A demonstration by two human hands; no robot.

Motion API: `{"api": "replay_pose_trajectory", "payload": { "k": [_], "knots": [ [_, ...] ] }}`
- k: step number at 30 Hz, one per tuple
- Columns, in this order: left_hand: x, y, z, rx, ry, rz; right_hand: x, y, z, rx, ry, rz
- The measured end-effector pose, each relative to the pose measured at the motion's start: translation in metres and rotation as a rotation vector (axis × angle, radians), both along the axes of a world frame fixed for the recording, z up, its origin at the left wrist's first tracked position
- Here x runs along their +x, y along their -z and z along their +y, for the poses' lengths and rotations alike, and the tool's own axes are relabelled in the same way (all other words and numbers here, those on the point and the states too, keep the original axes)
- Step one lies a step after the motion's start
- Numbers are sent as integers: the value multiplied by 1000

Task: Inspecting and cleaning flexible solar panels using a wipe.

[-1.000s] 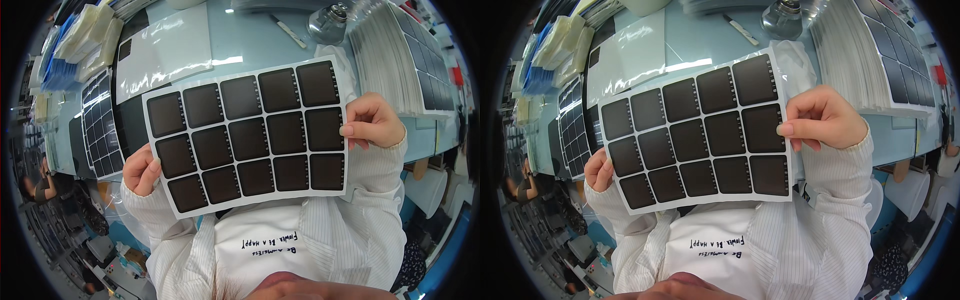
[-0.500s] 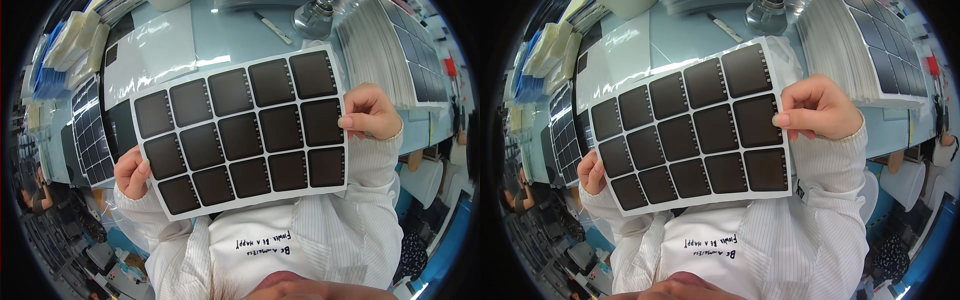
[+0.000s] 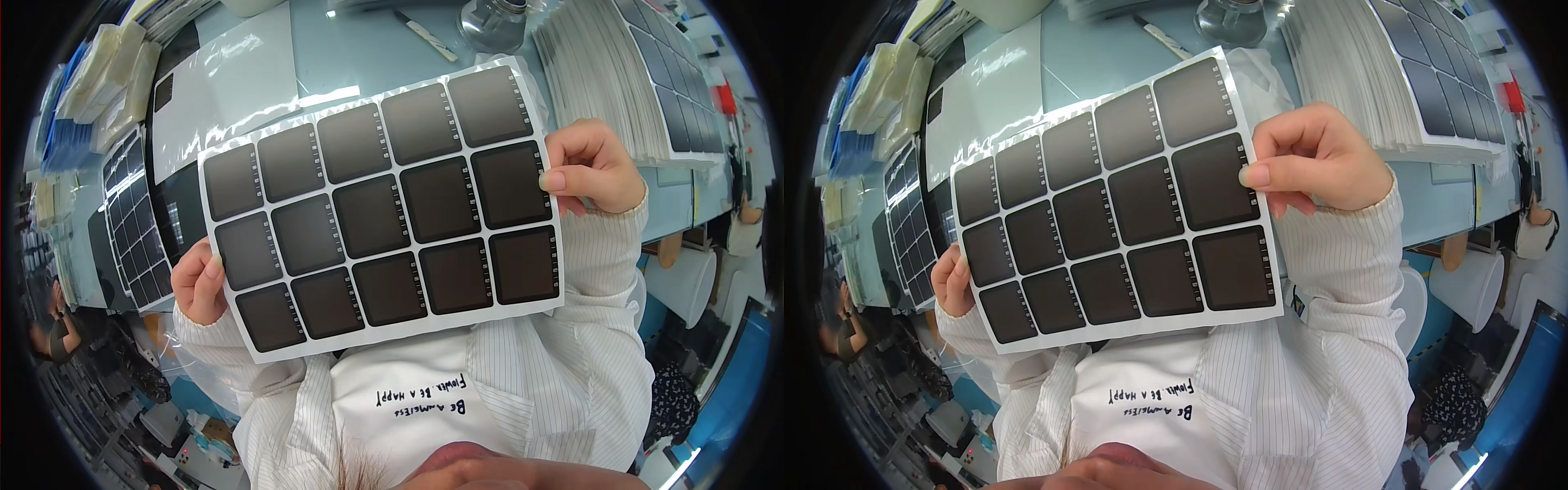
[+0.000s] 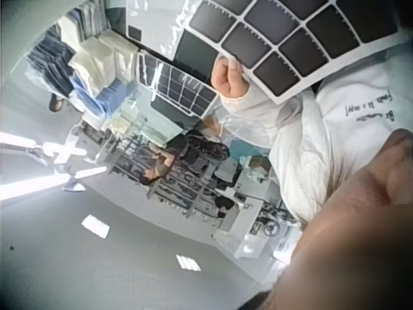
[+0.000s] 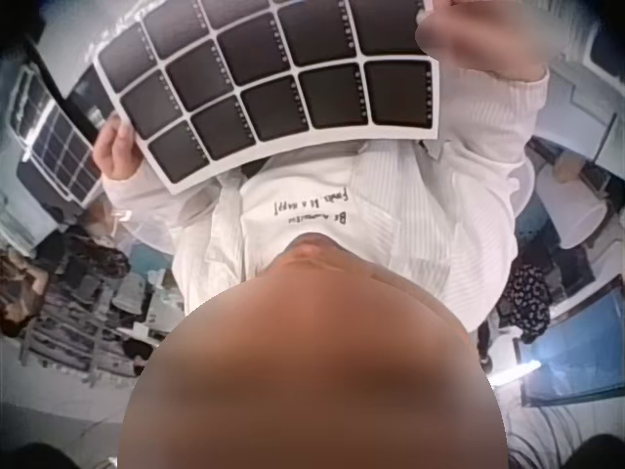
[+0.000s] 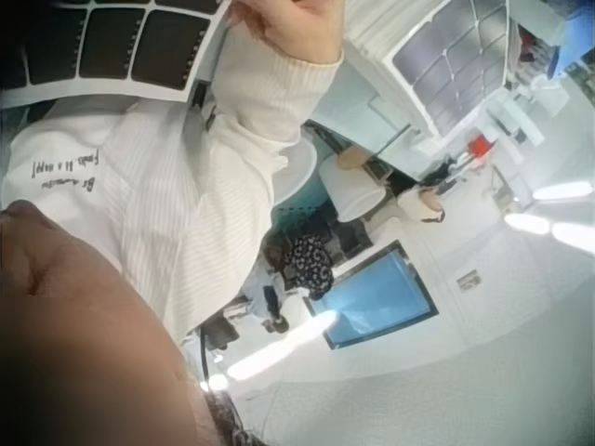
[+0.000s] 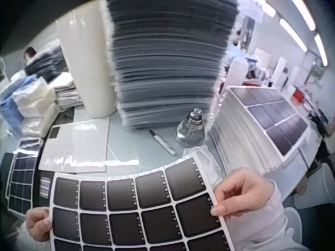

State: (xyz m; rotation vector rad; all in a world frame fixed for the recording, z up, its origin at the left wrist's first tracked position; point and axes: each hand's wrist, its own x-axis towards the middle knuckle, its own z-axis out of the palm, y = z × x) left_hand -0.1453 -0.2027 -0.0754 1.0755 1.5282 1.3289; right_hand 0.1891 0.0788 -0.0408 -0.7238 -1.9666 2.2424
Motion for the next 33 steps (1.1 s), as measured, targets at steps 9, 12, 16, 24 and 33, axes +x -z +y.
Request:
{"api": "replay_pose_trajectory", "payload": {
  "k": [9,12,16,24,33],
  "knots": [
    [1,5,-1,-37,-56,-88,3,7,1,-2,58,37],
    [1,10,7,-36,-43,-103,3,5,-2,0,95,6],
    [2,9,5,-37,-57,-107,2,6,-2,-11,98,31],
    [3,11,7,-6,-57,-131,4,6,-2,-47,107,44],
    [7,7,12,-98,-121,-162,2,12,-3,-114,168,132]
  ]
}}
